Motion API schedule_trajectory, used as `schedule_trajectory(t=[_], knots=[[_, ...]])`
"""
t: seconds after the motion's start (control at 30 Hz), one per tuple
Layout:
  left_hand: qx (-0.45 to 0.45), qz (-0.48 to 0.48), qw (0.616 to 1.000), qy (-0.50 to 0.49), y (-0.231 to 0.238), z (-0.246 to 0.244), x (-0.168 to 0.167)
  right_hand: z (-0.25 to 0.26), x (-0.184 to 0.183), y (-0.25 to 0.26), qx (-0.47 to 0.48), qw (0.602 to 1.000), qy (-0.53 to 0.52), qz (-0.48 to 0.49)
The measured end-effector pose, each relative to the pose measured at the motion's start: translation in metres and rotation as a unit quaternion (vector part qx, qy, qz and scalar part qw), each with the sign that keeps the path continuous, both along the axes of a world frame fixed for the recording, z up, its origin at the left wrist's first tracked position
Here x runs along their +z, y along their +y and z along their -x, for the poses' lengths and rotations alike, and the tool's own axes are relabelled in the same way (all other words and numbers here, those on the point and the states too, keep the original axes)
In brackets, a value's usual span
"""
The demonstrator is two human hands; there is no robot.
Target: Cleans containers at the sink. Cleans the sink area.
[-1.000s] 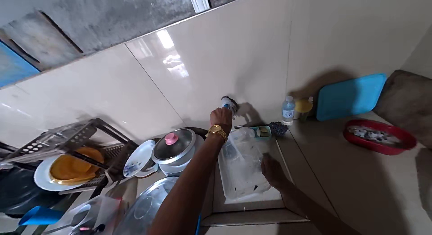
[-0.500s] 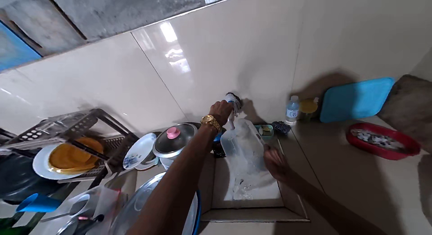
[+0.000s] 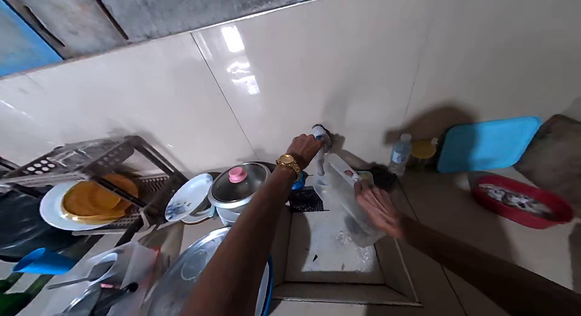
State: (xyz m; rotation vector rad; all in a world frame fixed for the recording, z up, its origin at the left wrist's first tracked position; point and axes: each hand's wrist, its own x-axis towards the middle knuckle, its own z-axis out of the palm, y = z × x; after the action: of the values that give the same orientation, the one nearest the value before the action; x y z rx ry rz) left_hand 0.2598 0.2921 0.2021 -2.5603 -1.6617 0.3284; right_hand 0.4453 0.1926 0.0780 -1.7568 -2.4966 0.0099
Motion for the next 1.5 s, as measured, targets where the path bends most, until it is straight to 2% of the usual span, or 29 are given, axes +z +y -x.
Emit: schedule_trajectory(t=[0.13, 0.2, 0.33, 0.37, 0.43, 0.53, 0.63, 0.73, 0.9, 1.03, 1.2, 1.3, 1.5], knots=[[0.002, 0.002, 1.0, -0.001, -0.001, 0.0, 0.0, 0.0, -0.003, -0.004, 0.058, 0.997, -0.047, 0.004], [0.004, -0.003, 1.0, -0.004, 0.0, 0.001, -0.002, -0.006, -0.005, -0.003, 0.075, 0.995, -0.068, -0.024], [0.007, -0.009, 1.0, -0.008, 0.001, 0.001, -0.005, -0.017, 0.0, 0.001, 0.019, 0.996, -0.082, -0.043], [0.005, -0.014, 1.0, -0.01, 0.002, 0.002, -0.007, -0.021, 0.003, 0.003, -0.001, 0.997, -0.075, -0.033], [0.003, -0.019, 1.0, -0.019, 0.002, 0.004, -0.01, -0.029, 0.012, 0.006, -0.053, 0.997, -0.022, 0.048], [0.012, -0.007, 0.999, -0.03, -0.001, 0.004, -0.013, -0.043, 0.015, 0.005, -0.114, 0.975, 0.116, 0.151], [0.02, 0.003, 1.0, -0.015, -0.003, 0.0, -0.011, -0.057, -0.008, 0.005, -0.112, 0.951, 0.222, 0.186], [0.046, -0.009, 0.999, -0.013, -0.008, -0.012, -0.005, -0.057, -0.021, -0.002, -0.098, 0.932, 0.28, 0.207], [0.134, -0.007, 0.991, -0.01, -0.017, -0.042, 0.001, -0.05, -0.03, -0.011, -0.095, 0.916, 0.312, 0.235], [0.146, -0.008, 0.989, -0.003, -0.019, -0.049, 0.002, -0.044, -0.036, -0.015, -0.115, 0.903, 0.325, 0.257], [0.155, -0.01, 0.988, 0.004, -0.018, -0.052, -0.001, -0.031, -0.06, -0.024, -0.123, 0.888, 0.388, 0.215], [0.162, -0.008, 0.987, 0.009, -0.02, -0.054, 0.0, -0.014, -0.063, -0.025, -0.137, 0.896, 0.38, 0.183], [0.169, -0.01, 0.985, 0.013, -0.019, -0.054, -0.001, 0.01, -0.066, -0.021, -0.155, 0.911, 0.328, 0.198]])
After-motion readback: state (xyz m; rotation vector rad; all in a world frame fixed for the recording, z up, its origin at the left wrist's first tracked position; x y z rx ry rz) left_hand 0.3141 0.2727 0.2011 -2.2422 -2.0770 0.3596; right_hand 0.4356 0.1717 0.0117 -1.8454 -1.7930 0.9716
